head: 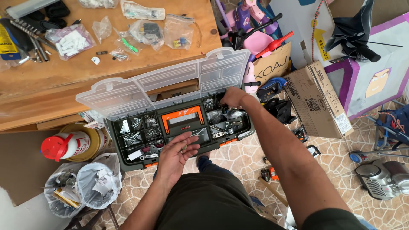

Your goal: Search through a toolbox and inspect small components

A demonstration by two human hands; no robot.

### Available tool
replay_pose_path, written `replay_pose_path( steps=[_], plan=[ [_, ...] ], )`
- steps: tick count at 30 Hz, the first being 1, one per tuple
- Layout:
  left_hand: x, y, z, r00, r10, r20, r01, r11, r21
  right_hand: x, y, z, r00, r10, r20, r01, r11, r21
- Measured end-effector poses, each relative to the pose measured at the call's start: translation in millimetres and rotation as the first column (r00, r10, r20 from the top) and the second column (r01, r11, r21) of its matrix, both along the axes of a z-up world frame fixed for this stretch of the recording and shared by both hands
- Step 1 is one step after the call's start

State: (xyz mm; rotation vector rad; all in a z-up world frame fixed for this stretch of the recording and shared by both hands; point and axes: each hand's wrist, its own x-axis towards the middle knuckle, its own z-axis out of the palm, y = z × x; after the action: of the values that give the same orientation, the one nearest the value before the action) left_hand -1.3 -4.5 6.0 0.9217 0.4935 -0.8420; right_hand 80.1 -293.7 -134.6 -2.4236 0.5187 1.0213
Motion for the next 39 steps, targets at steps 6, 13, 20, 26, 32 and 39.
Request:
replay_pose_path(
  steps=[6,13,20,26,32,39],
  plan=[
    [-1,2,-7,1.0,-0.005,0.015,0.006,1.0,-0.018,-26,12,99,0.91,-0.408,-0.079,0.409,0.847,0.338],
    [-2,-1,-1,1.0,-0.027,0.012,0.027,1.0,-0.007,-30,17,114,0.827,-0.529,-0.192,0.56,0.736,0.381],
    [-3,-1,-3,0.999,-0.038,0.005,0.038,0.999,0.018,-34,16,99,0.824,-0.524,-0.216,0.564,0.719,0.405],
    [-5,1,-2,0.999,-0.039,0.001,0.039,0.999,0.033,-35,16,98,0.792,-0.578,-0.194,0.594,0.661,0.458],
    [-6,-1,-3,0.998,-0.055,0.002,0.055,0.998,0.04,-40,21,118,0.795,-0.581,-0.175,0.586,0.663,0.466],
    [-6,-2,-5,0.998,-0.055,0.001,0.055,0.998,0.038,-42,23,123,0.832,-0.514,-0.21,0.545,0.685,0.484]
  ],
)
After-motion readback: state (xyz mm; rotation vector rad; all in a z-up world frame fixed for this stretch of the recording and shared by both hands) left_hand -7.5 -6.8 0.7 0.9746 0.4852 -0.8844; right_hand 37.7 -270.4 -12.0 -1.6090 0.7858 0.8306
